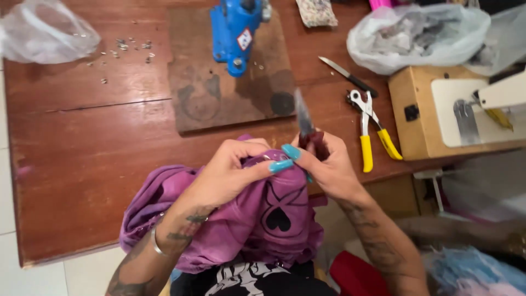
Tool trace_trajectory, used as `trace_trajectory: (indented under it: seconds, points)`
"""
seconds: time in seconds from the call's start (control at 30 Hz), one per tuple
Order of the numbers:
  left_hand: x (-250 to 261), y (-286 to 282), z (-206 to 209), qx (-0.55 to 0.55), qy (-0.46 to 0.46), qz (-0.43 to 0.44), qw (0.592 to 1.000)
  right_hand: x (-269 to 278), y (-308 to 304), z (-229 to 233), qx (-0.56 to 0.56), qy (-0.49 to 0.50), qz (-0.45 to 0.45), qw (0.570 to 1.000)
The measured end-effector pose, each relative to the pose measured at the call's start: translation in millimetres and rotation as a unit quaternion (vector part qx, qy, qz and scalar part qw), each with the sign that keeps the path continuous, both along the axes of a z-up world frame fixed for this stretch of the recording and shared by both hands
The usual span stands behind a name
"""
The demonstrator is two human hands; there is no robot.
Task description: Attaching metal grommets to a purple garment using a hand press and pliers
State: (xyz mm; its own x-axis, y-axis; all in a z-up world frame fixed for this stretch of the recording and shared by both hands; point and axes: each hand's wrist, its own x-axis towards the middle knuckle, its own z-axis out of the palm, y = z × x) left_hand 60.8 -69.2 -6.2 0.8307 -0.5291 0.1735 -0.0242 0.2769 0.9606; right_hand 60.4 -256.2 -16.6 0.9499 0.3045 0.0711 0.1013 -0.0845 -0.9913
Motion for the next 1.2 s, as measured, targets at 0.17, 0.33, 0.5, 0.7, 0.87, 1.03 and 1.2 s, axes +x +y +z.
trace_trajectory:
  seconds: [0.17,0.33,0.5,0.7,0.87,1.03,1.2]
  points:
    - [1.6,0.3,-16.7,-0.013,-0.011,0.044,0.999,-6.0,24.3,-32.6,0.171,0.102,-0.219,0.955]
    - [1.8,-3.2,-33.9,-0.043,0.017,0.085,0.995,-11.0,33.3,-56.3,0.198,0.153,-0.243,0.937]
    - [1.9,-4.6,-51.8,-0.063,0.106,0.109,0.986,-1.4,17.9,-31.0,-0.016,0.074,-0.279,0.957]
    - [1.1,-2.5,-53.5,-0.073,0.148,0.119,0.979,2.0,-25.6,-39.4,-0.631,-0.031,-0.298,0.715]
    - [-2.8,0.4,-54.7,-0.089,0.131,0.155,0.975,8.1,-24.5,-34.6,-0.799,-0.165,-0.234,0.528]
    - [-6.5,8.8,-67.0,-0.116,0.116,0.173,0.971,42.8,44.9,24.9,-0.634,-0.38,-0.121,0.662]
    - [-14.0,15.3,-61.8,-0.151,0.123,0.181,0.964,111.0,167.9,27.7,-0.566,-0.545,0.078,0.614]
